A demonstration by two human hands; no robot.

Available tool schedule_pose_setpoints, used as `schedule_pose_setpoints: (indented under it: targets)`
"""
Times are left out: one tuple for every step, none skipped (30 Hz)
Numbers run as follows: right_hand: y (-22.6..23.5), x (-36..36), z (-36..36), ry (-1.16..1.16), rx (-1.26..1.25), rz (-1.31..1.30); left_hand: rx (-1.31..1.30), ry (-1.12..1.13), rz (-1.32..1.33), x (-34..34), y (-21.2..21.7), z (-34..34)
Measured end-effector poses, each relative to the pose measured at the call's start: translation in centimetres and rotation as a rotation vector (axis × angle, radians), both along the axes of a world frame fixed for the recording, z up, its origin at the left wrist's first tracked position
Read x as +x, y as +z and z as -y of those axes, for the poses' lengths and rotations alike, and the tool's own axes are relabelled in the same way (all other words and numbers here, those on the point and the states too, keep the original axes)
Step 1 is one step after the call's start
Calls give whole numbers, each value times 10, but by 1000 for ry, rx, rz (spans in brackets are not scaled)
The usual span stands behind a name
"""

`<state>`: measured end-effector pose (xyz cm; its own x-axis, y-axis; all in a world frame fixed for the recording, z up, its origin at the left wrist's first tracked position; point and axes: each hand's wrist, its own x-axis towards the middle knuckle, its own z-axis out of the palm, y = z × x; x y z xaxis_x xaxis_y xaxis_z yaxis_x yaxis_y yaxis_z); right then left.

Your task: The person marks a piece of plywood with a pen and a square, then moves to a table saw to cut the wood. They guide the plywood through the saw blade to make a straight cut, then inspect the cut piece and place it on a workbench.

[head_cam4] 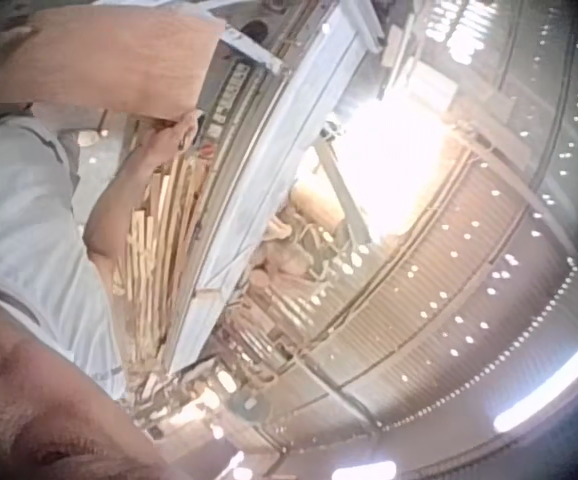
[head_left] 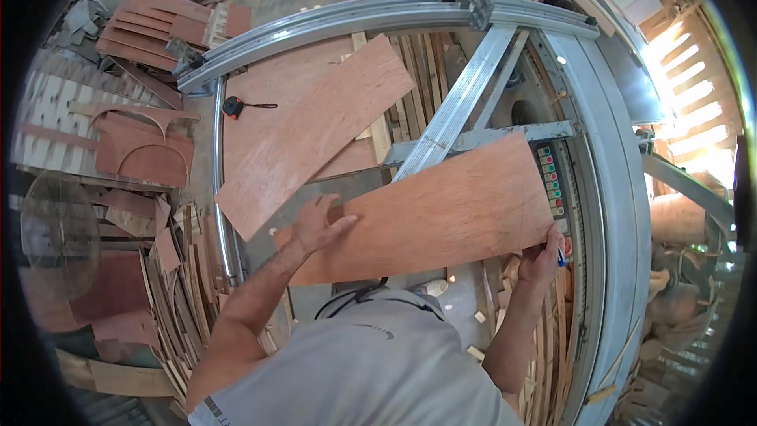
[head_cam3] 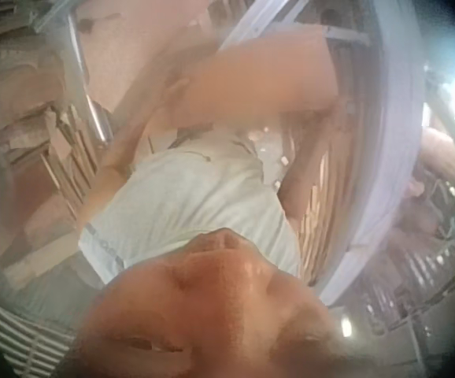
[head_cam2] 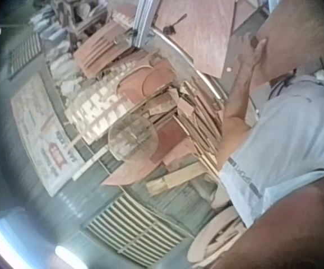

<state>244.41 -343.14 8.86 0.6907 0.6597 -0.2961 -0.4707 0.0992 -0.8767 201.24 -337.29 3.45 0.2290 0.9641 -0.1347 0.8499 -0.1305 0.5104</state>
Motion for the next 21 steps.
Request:
schedule_pose_setpoints:
  targets:
    - [9, 12, -10, 50, 100, 16, 113, 85, 12, 15, 1, 3]
    - [20, 20, -13, 101, 166, 37, -26, 105, 143, 26, -3, 13]
    - [28, 30, -19, 150, 166, 13, -182, 125, 281, 36, -11, 24]
    - [35, 43, -31, 203, 184, -8, -318, 146, 425, 48, -17, 32]
    - [38, 63, -36, 264, 166, 4, -309, 187, 406, 62, -23, 43]
    - [39, 82, -43, 318, 166, 12, -283, 220, 380, 74, -23, 49]
    - [39, 99, -49, 373, 164, 20, -257, 253, 354, 85, -22, 54]
    - [39, 111, -60, 345, 145, 13, -207, 305, 337, 96, -11, 51]
    - [38, 119, -67, 313, 113, 12, -170, 354, 327, 108, 5, 50]
    - [41, 127, -74, 276, 81, 11, -135, 399, 318, 122, 21, 44]
    - [47, 129, -81, 244, -15, 90, -138, 438, 258, 132, 38, 41]
    - [49, 141, -84, 151, 17, 257, -135, 466, 204, 143, 57, 32]
    - [47, 154, -81, 48, 47, 424, -131, 488, 150, 154, 66, 20]
    - [45, 163, -75, -57, 71, 578, -123, 483, 107, 158, 66, 10]
    - [71, 157, -65, -30, 23, 553, -113, 488, 66, 158, 64, 0]
    - [95, 159, -50, 126, 14, 642, -118, 482, 32, 163, 60, -9]
    - [116, 161, -34, 280, -7, 733, -78, 488, 47, 173, 57, -19]
    - [131, 162, -15, 304, 73, 1190, -36, 484, 76, 188, 55, -35]
    - [148, 158, -9, 354, 229, 1367, 1, 488, 92, 203, 52, -47]
    - [164, 156, -6, 402, 400, 1522, -23, 475, 59, 218, 54, -60]
    - [187, 154, -9, 447, 570, 1432, -44, 459, 25, 236, 57, -76]
